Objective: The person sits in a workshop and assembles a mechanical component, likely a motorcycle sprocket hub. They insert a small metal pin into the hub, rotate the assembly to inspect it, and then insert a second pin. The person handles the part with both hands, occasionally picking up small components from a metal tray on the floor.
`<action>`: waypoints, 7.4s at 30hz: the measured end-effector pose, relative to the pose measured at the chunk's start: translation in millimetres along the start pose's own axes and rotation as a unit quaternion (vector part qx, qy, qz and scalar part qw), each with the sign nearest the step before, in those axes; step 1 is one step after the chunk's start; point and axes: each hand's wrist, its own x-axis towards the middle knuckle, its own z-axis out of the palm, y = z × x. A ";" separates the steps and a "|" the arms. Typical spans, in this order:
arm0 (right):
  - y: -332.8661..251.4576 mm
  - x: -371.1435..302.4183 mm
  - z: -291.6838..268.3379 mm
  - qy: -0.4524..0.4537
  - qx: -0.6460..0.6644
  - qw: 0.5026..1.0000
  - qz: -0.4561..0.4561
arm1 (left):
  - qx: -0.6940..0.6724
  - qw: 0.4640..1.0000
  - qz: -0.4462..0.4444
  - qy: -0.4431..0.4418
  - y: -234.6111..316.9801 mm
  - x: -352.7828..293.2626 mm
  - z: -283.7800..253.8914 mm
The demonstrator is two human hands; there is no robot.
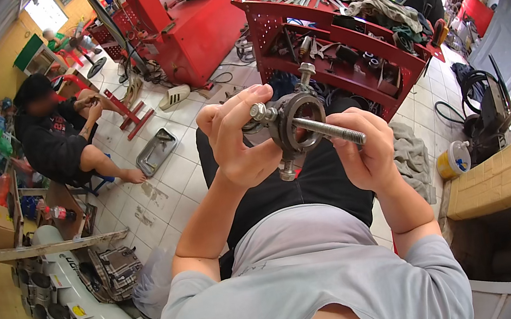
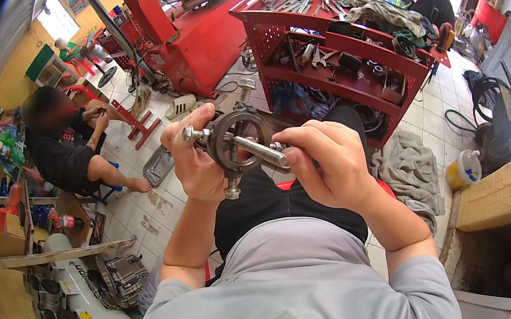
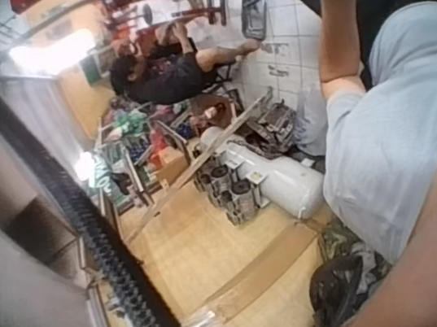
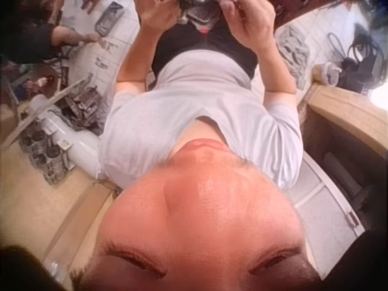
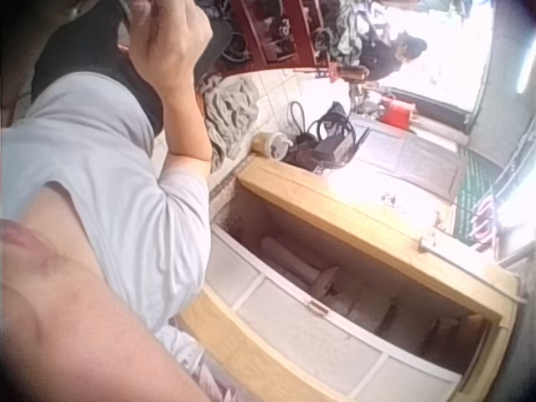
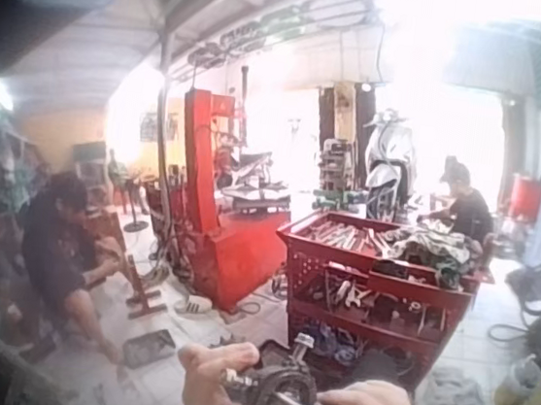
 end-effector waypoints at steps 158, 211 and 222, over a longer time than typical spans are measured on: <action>-5.9 -1.8 8.4 0.021 -0.118 0.988 0.093 | -0.163 0.968 -0.192 -0.004 2.4 -28.9 34.9; 4.6 -0.7 10.8 -0.005 0.222 0.948 0.229 | -0.419 0.819 -0.389 0.042 12.2 -24.0 38.4; 9.8 -0.2 4.9 -0.076 0.205 0.947 0.237 | -0.421 0.826 -0.373 0.037 8.9 -29.2 40.1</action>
